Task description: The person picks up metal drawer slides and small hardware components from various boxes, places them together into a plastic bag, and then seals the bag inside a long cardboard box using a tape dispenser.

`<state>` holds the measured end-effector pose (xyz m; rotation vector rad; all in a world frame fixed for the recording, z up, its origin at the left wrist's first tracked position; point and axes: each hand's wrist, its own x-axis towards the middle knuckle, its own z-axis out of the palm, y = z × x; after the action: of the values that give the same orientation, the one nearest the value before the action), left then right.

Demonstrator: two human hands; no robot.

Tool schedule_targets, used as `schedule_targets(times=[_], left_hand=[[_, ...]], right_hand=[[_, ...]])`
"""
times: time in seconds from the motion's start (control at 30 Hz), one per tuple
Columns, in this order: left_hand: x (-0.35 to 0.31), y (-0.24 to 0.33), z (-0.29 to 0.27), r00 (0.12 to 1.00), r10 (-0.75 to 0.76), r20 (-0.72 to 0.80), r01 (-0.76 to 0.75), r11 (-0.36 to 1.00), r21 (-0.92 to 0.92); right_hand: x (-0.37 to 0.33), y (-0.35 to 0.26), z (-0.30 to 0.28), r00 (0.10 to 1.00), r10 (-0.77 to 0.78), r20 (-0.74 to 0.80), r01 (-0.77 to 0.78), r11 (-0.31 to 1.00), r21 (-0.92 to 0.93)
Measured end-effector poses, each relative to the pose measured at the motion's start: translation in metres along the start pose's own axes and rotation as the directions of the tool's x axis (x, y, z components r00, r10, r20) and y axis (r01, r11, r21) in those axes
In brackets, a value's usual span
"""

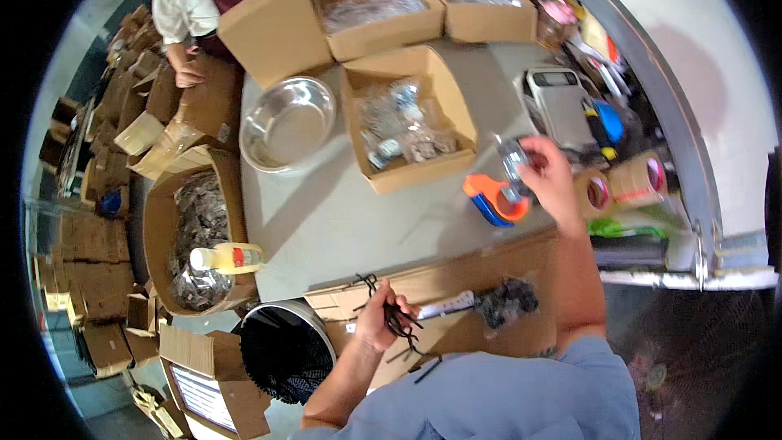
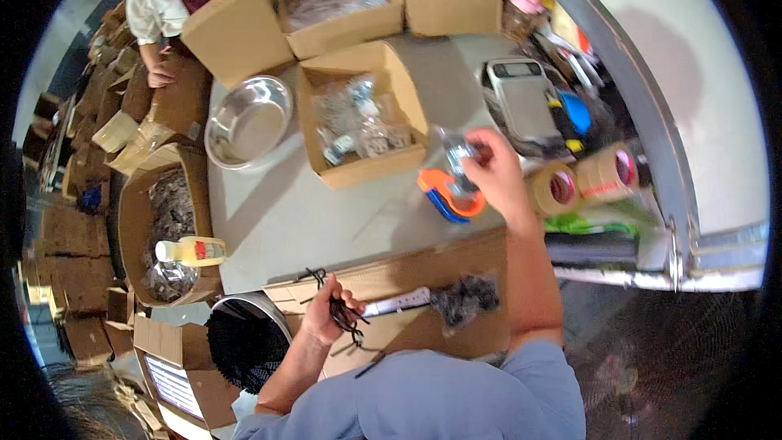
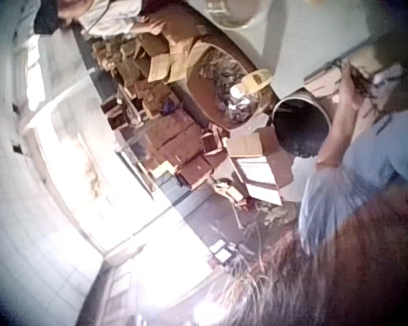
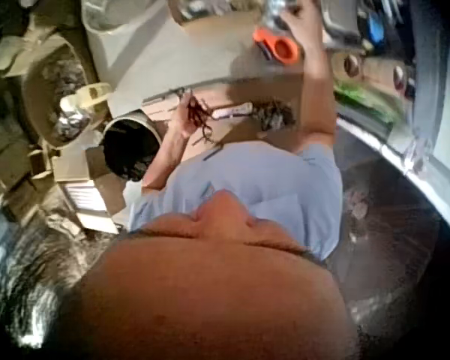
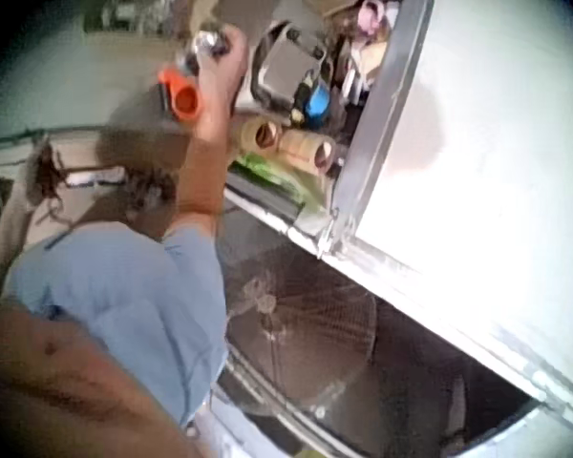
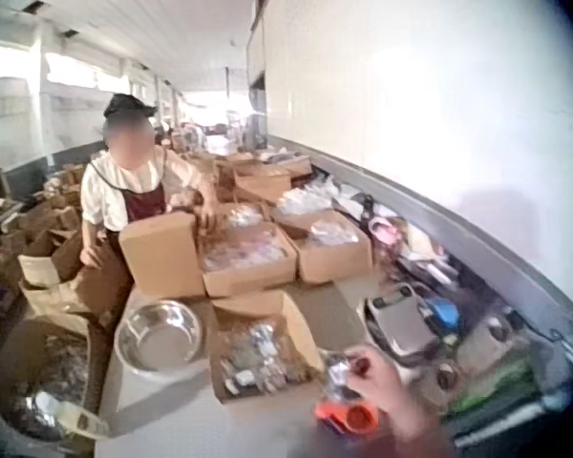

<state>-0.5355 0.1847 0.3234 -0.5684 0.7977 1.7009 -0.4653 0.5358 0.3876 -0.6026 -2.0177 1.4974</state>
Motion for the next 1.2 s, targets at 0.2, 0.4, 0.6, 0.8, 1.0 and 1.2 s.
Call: schedule_targets(times=[0.2, 0.4, 0.6, 0.8, 1.0, 1.2], left_hand=[[0.003, -0.032, -0.002, 0.996, 0.084, -0.039, -0.078, 0.987, 0.142], [-0.014, -0.107, -0.021, 0.994, -0.039, 0.1, -0.005, 0.913, 0.408], [-0.052, -0.14, -0.034, 0.974, -0.183, 0.133, 0.13, 0.934, 0.333], [-0.059, -0.117, -0.018, 0.97, 0.124, 0.207, -0.18, 0.945, 0.274], [-0.068, -0.124, -0.036, 0.982, 0.017, 0.189, -0.084, 0.933, 0.351], [-0.058, -0.147, -0.045, 0.969, -0.067, 0.239, -0.013, 0.947, 0.32]], right_hand=[[-0.211, 0.079, -0.09, 0.894, 0.301, -0.333, -0.396, 0.877, -0.271], [-0.288, 0.133, -0.071, 0.939, 0.254, -0.232, -0.326, 0.871, -0.367], [-0.28, 0.078, -0.018, 1.0, 0.015, 0.002, -0.01, 0.793, -0.609], [-0.297, 0.076, 0.042, 0.968, 0.232, 0.097, -0.135, 0.805, -0.578], [-0.308, 0.114, 0.05, 1.0, 0.02, -0.01, -0.023, 0.907, -0.421], [-0.309, 0.085, 0.058, 0.98, -0.14, 0.14, 0.199, 0.697, -0.689]])
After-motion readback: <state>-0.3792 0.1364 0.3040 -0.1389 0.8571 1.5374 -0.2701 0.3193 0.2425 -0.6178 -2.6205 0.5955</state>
